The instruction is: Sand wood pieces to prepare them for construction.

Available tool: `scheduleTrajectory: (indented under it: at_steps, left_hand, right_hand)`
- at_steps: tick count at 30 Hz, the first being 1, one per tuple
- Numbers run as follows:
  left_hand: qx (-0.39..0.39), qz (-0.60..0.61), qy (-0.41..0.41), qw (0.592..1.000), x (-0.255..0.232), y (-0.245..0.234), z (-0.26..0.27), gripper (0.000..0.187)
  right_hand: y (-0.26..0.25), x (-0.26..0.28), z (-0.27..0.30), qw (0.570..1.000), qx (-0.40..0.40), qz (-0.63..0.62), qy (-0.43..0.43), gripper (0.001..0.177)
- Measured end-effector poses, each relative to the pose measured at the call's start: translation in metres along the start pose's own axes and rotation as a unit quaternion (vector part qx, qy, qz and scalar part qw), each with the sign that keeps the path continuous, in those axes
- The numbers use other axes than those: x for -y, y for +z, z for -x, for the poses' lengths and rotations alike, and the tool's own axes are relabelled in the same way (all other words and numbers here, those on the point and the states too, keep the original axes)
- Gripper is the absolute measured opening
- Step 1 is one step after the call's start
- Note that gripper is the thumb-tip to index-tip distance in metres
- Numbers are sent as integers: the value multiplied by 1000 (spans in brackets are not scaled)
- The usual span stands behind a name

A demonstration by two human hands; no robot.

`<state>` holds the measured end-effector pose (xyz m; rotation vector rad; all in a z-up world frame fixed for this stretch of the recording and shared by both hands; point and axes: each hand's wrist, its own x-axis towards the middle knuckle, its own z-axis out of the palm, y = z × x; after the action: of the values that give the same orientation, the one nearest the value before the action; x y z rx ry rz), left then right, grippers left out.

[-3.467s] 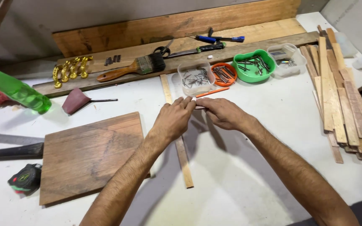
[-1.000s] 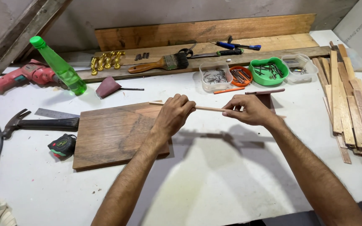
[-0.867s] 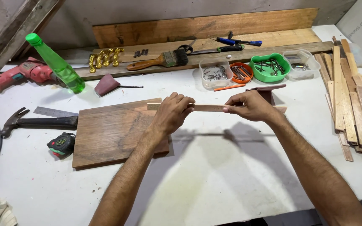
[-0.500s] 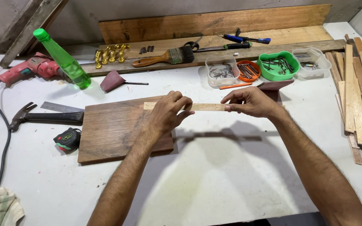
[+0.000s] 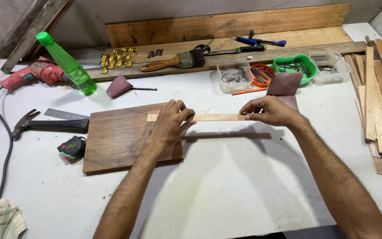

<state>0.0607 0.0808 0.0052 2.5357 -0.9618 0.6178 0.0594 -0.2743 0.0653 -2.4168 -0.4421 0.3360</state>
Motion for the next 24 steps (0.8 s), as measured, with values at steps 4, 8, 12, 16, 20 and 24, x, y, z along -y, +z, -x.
scheduleTrajectory:
  at_steps: [4,8,12,16,20,24]
  left_hand:
    - [46,0,-13,999,-22,21,-12,30]
    - [111,15,-20,994,-50,37,-30,30]
    - [169,35,-33,984,-80,50,-51,28]
    - [211,32,-60,975,-98,87,-44,27]
    - [143,2,-100,985,-128,91,-26,32]
    - [194,13,-140,971,-146,83,-18,57]
  right_hand:
    - [-7,-17,15,999,-23,46,18,30]
    - [-16,-31,37,995,-33,74,63,37]
    - [-19,-65,55,993,-81,72,50,35]
    - [-6,-92,68,989,-91,97,71,33]
    - [11,-96,89,964,-162,212,19,43]
    - [35,-87,100,950,-84,302,-16,83]
